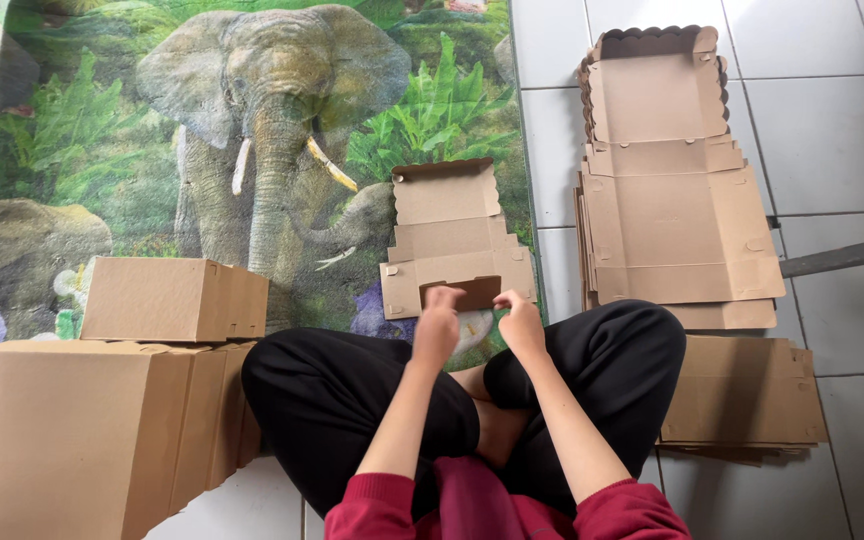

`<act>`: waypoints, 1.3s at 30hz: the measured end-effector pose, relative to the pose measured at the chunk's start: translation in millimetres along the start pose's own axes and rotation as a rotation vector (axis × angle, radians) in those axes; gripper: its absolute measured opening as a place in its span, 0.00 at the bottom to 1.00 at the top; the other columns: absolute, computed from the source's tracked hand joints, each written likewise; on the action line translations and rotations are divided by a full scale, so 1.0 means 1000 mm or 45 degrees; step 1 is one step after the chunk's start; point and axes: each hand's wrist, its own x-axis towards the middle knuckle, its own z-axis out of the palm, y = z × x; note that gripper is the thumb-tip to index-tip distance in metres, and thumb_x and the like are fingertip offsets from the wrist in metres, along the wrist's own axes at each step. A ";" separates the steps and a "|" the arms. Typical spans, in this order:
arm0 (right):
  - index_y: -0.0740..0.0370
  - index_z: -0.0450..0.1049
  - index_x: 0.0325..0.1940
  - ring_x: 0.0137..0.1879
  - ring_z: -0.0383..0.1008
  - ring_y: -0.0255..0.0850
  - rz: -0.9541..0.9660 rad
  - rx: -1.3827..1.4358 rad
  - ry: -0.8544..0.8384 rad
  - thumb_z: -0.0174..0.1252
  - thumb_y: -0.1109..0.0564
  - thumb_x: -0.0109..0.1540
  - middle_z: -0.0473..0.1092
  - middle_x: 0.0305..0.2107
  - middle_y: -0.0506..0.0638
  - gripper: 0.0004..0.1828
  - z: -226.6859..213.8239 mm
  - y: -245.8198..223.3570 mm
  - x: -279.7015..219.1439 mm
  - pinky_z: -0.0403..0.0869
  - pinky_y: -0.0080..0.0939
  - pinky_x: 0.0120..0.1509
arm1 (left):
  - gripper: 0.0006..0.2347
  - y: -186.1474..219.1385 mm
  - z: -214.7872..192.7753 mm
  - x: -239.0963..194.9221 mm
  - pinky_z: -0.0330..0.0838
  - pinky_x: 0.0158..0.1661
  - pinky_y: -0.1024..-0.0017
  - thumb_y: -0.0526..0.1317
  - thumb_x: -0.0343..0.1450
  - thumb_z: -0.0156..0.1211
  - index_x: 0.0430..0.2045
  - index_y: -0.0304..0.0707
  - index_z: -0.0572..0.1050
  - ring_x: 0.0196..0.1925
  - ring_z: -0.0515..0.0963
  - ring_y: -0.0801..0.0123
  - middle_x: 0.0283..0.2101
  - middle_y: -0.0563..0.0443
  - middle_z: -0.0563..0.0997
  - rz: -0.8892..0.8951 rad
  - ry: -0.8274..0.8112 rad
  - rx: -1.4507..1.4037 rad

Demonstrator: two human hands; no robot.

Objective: The person sits on the floor and assembles flat cardboard pieces into small boxes by folding the flaps and tucking the tabs into slots. They handle multiple cardboard pieces, folding them into shape and stacking the finished boxes.

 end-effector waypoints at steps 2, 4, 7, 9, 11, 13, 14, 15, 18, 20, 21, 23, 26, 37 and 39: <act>0.59 0.71 0.47 0.50 0.71 0.50 -0.025 0.120 0.110 0.42 0.72 0.54 0.71 0.39 0.53 0.22 0.005 0.006 0.007 0.69 0.50 0.55 | 0.18 -0.030 0.004 0.006 0.76 0.42 0.58 0.26 0.66 0.43 0.49 0.41 0.68 0.40 0.80 0.51 0.50 0.49 0.64 -0.183 0.206 -0.193; 0.66 0.66 0.48 0.45 0.71 0.50 -0.046 0.240 0.227 0.41 0.75 0.53 0.66 0.40 0.57 0.22 0.005 0.009 0.010 0.71 0.47 0.51 | 0.14 -0.058 0.011 0.009 0.76 0.41 0.61 0.26 0.69 0.43 0.48 0.36 0.66 0.38 0.80 0.50 0.51 0.46 0.63 -0.358 0.410 -0.387; 0.64 0.56 0.65 0.44 0.74 0.50 -0.029 0.444 0.134 0.43 0.74 0.51 0.58 0.59 0.63 0.36 -0.001 0.002 0.008 0.70 0.51 0.53 | 0.14 -0.082 0.021 0.010 0.76 0.34 0.78 0.33 0.72 0.42 0.53 0.34 0.64 0.30 0.79 0.69 0.56 0.41 0.60 -0.783 0.609 -0.882; 0.64 0.46 0.71 0.50 0.68 0.47 0.059 0.758 -0.075 0.36 0.77 0.52 0.53 0.63 0.64 0.41 -0.005 -0.005 0.006 0.72 0.36 0.48 | 0.16 -0.073 0.022 0.012 0.75 0.31 0.81 0.41 0.76 0.40 0.57 0.38 0.62 0.33 0.80 0.69 0.61 0.40 0.62 -0.941 0.443 -1.125; 0.66 0.53 0.68 0.53 0.68 0.52 0.070 0.813 -0.077 0.37 0.78 0.52 0.56 0.59 0.67 0.38 -0.001 0.001 0.014 0.70 0.44 0.54 | 0.17 -0.058 0.019 0.010 0.70 0.44 0.69 0.44 0.76 0.39 0.58 0.38 0.63 0.45 0.75 0.53 0.62 0.37 0.61 -0.913 0.362 -1.243; 0.69 0.59 0.65 0.56 0.67 0.58 0.081 0.872 -0.074 0.37 0.79 0.52 0.59 0.55 0.70 0.35 0.005 0.008 0.022 0.69 0.51 0.59 | 0.18 -0.056 0.022 0.010 0.66 0.56 0.57 0.47 0.77 0.37 0.58 0.38 0.63 0.58 0.69 0.38 0.64 0.33 0.59 -0.880 0.277 -1.357; 0.70 0.66 0.55 0.51 0.70 0.55 0.137 0.924 0.004 0.39 0.78 0.51 0.64 0.48 0.67 0.29 0.009 0.011 0.026 0.72 0.48 0.56 | 0.17 -0.062 0.028 0.010 0.64 0.57 0.56 0.47 0.77 0.38 0.52 0.37 0.68 0.57 0.70 0.40 0.61 0.34 0.63 -0.859 0.296 -1.379; 0.71 0.72 0.45 0.47 0.73 0.51 0.193 0.976 0.082 0.40 0.76 0.50 0.68 0.41 0.64 0.24 0.014 0.015 0.030 0.75 0.46 0.53 | 0.16 -0.068 0.033 0.009 0.62 0.59 0.55 0.47 0.76 0.39 0.46 0.36 0.72 0.56 0.72 0.42 0.57 0.34 0.67 -0.838 0.316 -1.401; 0.69 0.77 0.27 0.41 0.74 0.45 0.151 0.858 0.119 0.43 0.73 0.49 0.70 0.36 0.60 0.15 0.006 0.004 0.021 0.78 0.40 0.45 | 0.19 -0.084 0.045 0.012 0.63 0.57 0.66 0.45 0.75 0.37 0.28 0.41 0.81 0.51 0.74 0.61 0.43 0.46 0.75 -0.758 0.364 -1.103; 0.59 0.78 0.29 0.44 0.74 0.44 0.128 0.562 0.034 0.44 0.70 0.52 0.71 0.36 0.53 0.17 0.000 -0.001 0.012 0.77 0.41 0.48 | 0.14 -0.091 0.044 0.013 0.68 0.51 0.68 0.44 0.74 0.42 0.29 0.46 0.79 0.48 0.74 0.64 0.43 0.51 0.75 -0.821 0.282 -0.801; 0.50 0.80 0.31 0.46 0.73 0.43 0.104 0.267 -0.047 0.45 0.67 0.56 0.71 0.36 0.47 0.19 -0.003 -0.003 0.007 0.76 0.41 0.50 | 0.09 -0.095 0.044 0.014 0.72 0.45 0.69 0.42 0.72 0.47 0.31 0.51 0.78 0.46 0.74 0.67 0.43 0.57 0.74 -0.872 0.195 -0.499; 0.43 0.80 0.32 0.48 0.74 0.43 0.107 0.054 -0.096 0.44 0.63 0.55 0.73 0.35 0.44 0.19 0.006 0.004 0.007 0.74 0.42 0.53 | 0.07 -0.085 0.049 0.002 0.69 0.49 0.65 0.40 0.70 0.48 0.31 0.54 0.77 0.51 0.70 0.66 0.44 0.59 0.74 -0.738 0.101 -0.127; 0.43 0.78 0.40 0.53 0.70 0.47 0.128 -0.060 -0.058 0.45 0.61 0.54 0.73 0.40 0.46 0.19 0.015 0.016 0.018 0.70 0.44 0.59 | 0.11 -0.065 0.051 -0.012 0.66 0.52 0.64 0.36 0.65 0.51 0.38 0.49 0.74 0.55 0.67 0.61 0.47 0.54 0.71 -0.443 -0.001 0.370; 0.65 0.56 0.66 0.66 0.51 0.62 0.307 0.339 0.224 0.48 0.66 0.52 0.52 0.59 0.63 0.35 -0.008 -0.011 0.021 0.56 0.57 0.69 | 0.24 -0.063 0.067 -0.021 0.75 0.43 0.72 0.36 0.59 0.55 0.52 0.40 0.66 0.45 0.73 0.60 0.48 0.46 0.68 -0.118 0.061 0.787; 0.69 0.56 0.65 0.62 0.58 0.57 0.127 0.545 0.323 0.35 0.76 0.51 0.58 0.52 0.66 0.35 -0.018 -0.029 0.010 0.63 0.52 0.65 | 0.27 -0.064 0.069 -0.020 0.73 0.45 0.71 0.37 0.59 0.59 0.54 0.39 0.63 0.47 0.71 0.58 0.49 0.44 0.67 -0.138 -0.003 0.802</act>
